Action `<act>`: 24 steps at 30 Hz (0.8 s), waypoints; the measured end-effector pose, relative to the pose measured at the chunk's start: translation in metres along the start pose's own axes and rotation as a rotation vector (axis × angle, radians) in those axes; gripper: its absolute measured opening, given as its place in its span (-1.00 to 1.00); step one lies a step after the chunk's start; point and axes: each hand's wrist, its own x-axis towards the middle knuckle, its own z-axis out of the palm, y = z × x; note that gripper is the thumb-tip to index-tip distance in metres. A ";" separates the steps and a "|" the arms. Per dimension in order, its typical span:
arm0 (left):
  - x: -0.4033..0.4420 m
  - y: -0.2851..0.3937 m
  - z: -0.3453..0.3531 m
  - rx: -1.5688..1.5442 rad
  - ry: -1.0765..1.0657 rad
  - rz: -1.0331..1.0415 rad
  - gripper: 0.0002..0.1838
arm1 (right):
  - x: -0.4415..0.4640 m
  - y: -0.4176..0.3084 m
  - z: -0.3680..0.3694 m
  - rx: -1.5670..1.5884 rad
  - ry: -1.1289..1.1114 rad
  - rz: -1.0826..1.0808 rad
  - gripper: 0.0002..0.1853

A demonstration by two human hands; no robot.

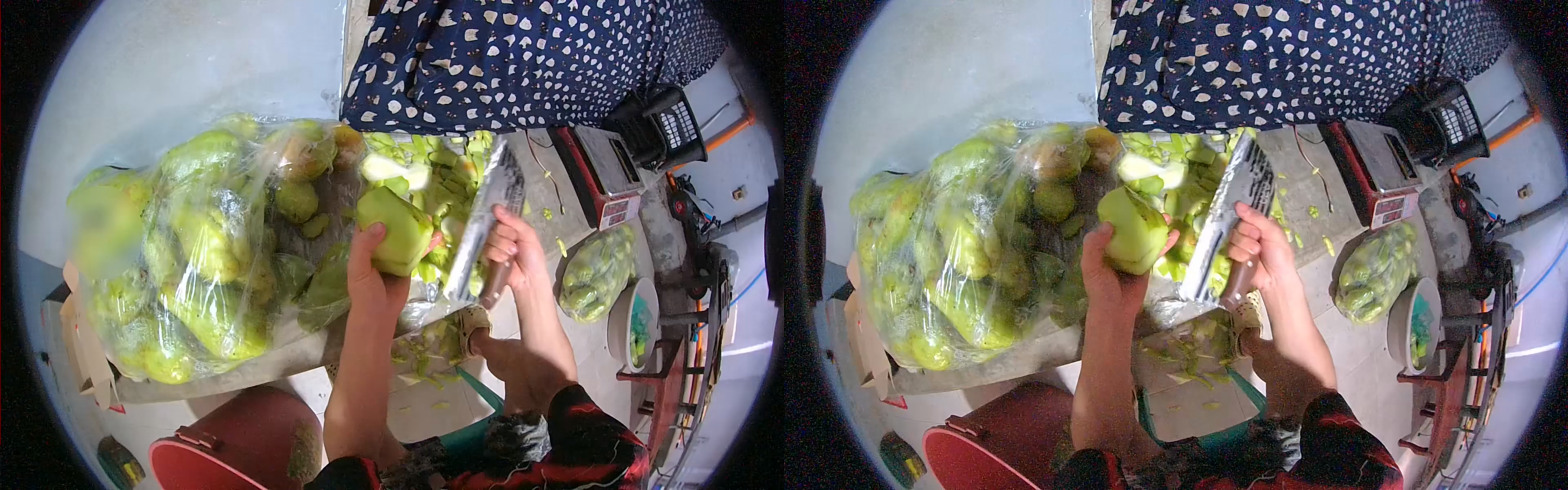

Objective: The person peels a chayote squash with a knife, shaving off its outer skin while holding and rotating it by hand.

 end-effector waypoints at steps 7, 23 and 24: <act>0.000 0.006 0.001 0.032 0.059 0.038 -0.34 | -0.016 0.008 0.030 -0.251 0.134 -0.079 -0.82; -0.006 -0.001 0.014 -0.116 0.103 -0.004 -0.49 | -0.028 0.047 0.031 -1.858 -0.473 -1.581 -0.80; -0.006 -0.001 0.014 -0.132 0.065 -0.004 -0.49 | -0.028 0.048 0.031 -1.852 -0.484 -1.602 -0.82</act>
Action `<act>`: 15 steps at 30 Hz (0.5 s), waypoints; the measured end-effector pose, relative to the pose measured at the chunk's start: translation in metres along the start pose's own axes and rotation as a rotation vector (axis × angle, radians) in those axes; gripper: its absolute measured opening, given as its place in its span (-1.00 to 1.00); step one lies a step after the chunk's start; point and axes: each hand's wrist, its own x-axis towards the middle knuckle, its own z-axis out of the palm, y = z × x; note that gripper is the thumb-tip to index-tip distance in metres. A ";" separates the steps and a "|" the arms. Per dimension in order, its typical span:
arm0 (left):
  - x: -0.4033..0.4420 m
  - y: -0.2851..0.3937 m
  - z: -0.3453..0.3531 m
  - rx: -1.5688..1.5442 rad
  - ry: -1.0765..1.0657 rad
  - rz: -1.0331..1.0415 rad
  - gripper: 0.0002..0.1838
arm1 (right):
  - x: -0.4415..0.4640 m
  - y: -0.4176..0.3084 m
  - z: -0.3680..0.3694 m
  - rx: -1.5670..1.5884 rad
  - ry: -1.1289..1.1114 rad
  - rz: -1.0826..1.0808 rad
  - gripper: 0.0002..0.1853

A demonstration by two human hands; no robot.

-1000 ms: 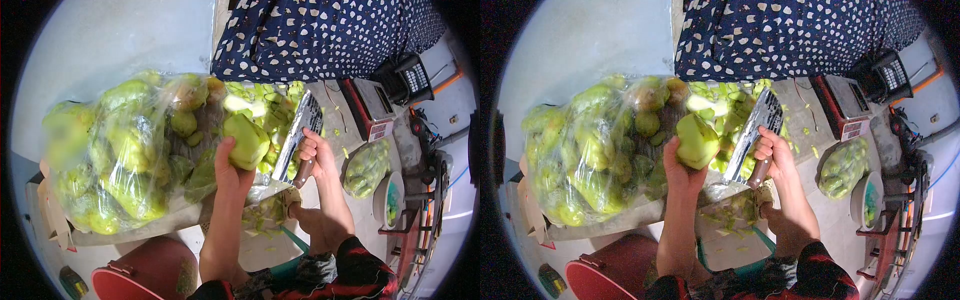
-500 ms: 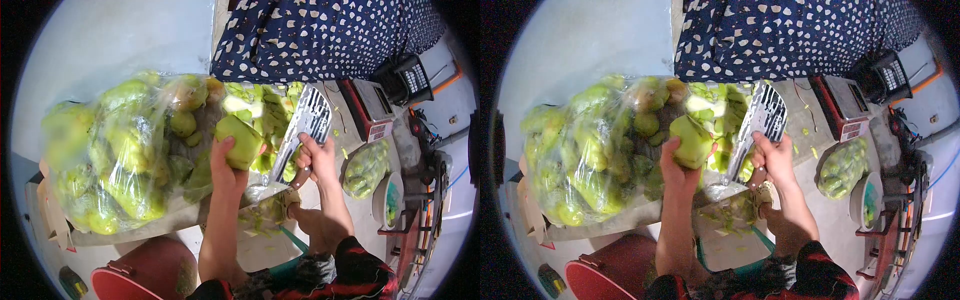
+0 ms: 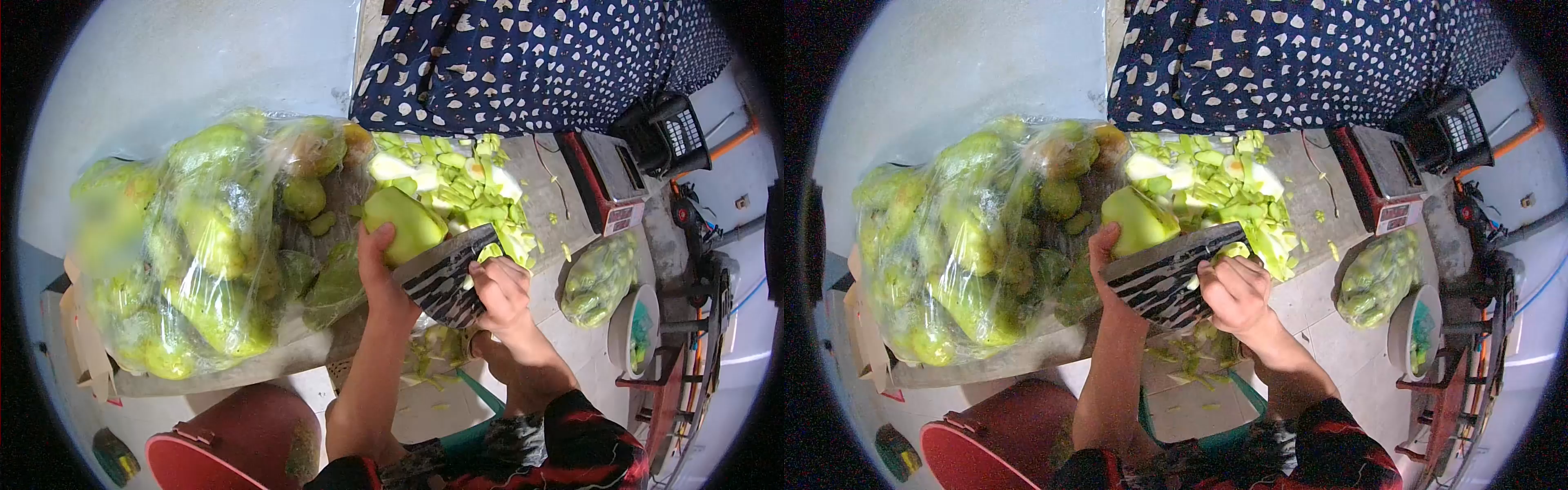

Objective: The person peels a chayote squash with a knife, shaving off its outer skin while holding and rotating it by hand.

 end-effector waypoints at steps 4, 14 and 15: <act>0.001 -0.003 -0.002 0.018 -0.033 0.022 -0.46 | 0.001 -0.003 -0.001 -0.011 -0.011 -0.007 -0.82; 0.001 0.011 0.002 0.248 0.057 0.137 -0.36 | -0.009 0.014 -0.004 -0.046 -0.008 0.184 -0.57; 0.002 0.010 0.001 0.241 0.002 0.137 -0.33 | -0.006 0.010 -0.008 -0.047 -0.008 0.189 -0.57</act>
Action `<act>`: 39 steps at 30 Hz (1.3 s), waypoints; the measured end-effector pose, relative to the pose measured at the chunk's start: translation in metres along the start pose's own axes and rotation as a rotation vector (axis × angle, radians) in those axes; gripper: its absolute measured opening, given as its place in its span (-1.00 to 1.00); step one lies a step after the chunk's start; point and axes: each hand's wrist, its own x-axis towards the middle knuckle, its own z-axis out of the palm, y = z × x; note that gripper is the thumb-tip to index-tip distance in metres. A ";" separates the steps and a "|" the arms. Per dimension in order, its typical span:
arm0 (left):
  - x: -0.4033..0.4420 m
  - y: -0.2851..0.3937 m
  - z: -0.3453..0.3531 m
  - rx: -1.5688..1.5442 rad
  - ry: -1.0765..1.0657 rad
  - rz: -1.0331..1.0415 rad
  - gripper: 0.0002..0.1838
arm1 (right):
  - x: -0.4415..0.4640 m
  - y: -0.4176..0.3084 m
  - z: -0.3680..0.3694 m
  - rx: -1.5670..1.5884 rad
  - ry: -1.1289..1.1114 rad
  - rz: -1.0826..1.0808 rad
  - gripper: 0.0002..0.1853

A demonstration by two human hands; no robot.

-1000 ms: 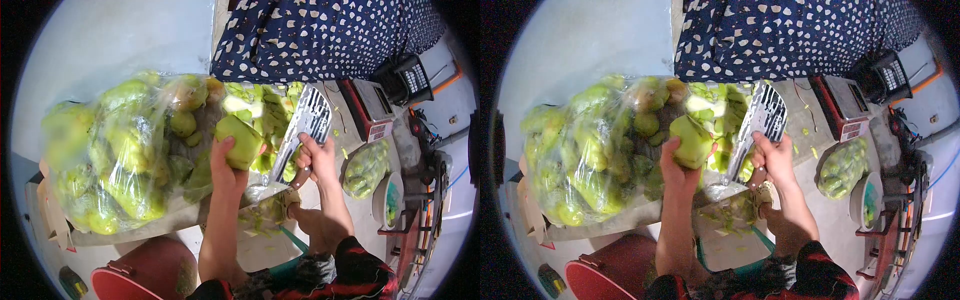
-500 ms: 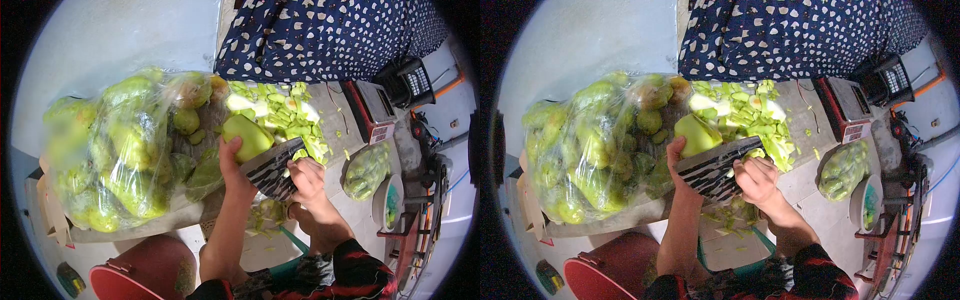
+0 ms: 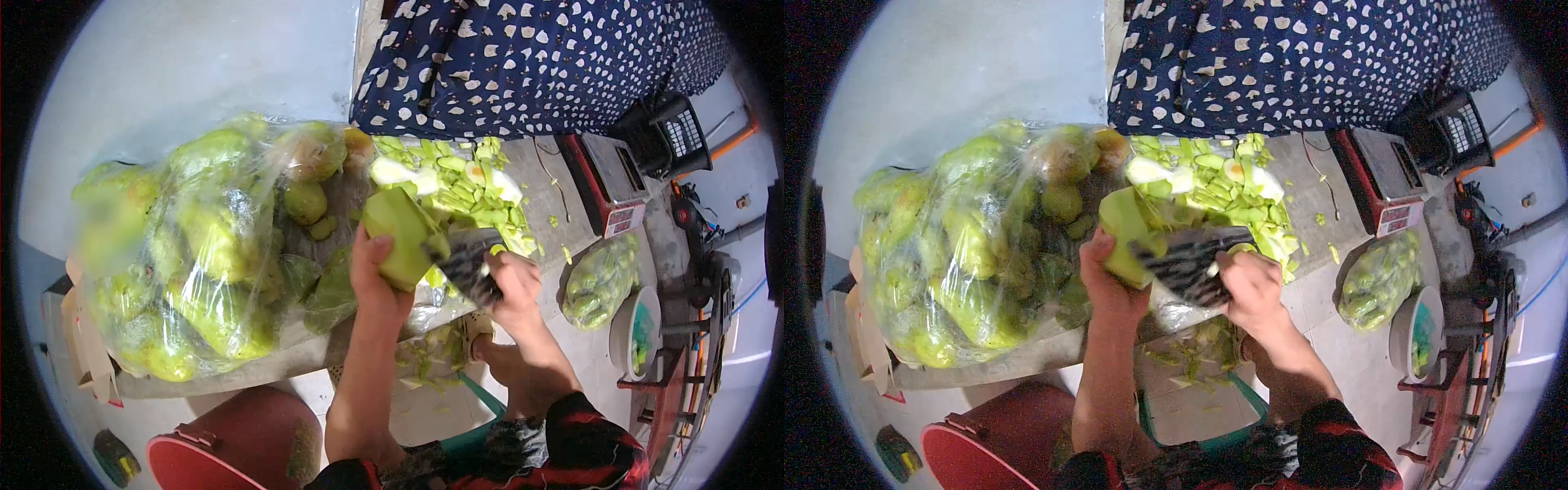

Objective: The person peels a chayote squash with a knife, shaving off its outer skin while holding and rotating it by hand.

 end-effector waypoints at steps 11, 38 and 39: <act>-0.005 0.003 0.004 0.094 -0.158 0.051 -0.17 | -0.007 0.003 0.005 0.034 -0.107 0.118 -0.60; 0.001 -0.012 -0.009 -0.158 0.007 -0.223 -0.38 | -0.001 -0.004 0.003 0.043 -0.041 -0.146 -0.75; 0.000 -0.011 -0.008 -0.215 -0.033 -0.239 -0.39 | 0.000 -0.007 0.003 0.044 -0.039 -0.151 -0.78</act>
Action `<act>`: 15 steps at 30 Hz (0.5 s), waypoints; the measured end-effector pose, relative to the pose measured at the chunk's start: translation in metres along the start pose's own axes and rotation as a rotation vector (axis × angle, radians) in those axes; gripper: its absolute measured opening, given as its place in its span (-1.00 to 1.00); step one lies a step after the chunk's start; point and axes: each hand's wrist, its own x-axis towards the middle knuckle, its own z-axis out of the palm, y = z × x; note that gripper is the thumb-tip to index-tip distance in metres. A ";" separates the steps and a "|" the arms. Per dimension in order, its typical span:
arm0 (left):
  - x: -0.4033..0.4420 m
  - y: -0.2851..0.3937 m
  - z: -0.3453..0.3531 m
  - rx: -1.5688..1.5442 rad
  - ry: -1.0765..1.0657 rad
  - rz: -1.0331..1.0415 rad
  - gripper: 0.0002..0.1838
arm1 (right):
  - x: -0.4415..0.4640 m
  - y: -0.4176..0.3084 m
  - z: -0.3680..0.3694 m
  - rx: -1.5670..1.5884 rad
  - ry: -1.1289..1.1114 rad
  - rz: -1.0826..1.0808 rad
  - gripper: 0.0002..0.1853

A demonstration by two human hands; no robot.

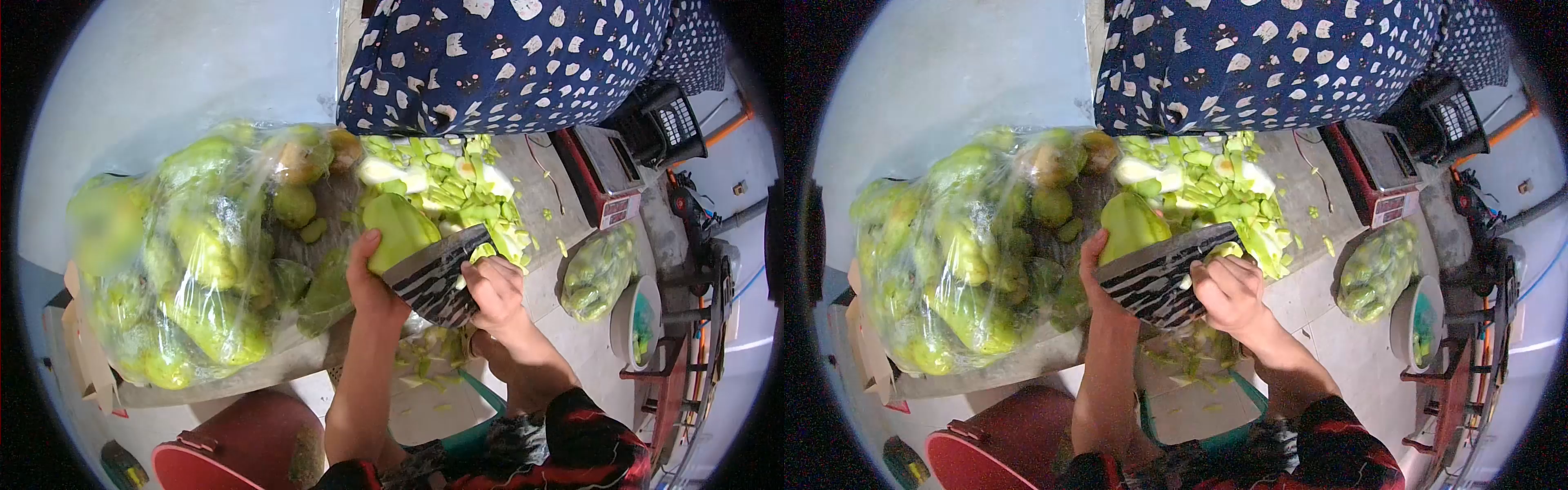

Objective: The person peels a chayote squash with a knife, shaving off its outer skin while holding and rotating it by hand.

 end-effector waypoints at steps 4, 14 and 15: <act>0.000 -0.004 -0.004 -0.112 -0.070 -0.040 -0.40 | 0.006 -0.008 -0.002 0.035 0.016 -0.040 -0.85; -0.003 -0.001 0.000 -0.018 -0.050 0.035 -0.45 | -0.003 0.004 0.004 -0.007 -0.020 0.076 -0.77; -0.003 0.002 0.002 -0.001 0.026 0.065 -0.40 | -0.007 0.013 0.008 -0.007 -0.028 0.134 -0.72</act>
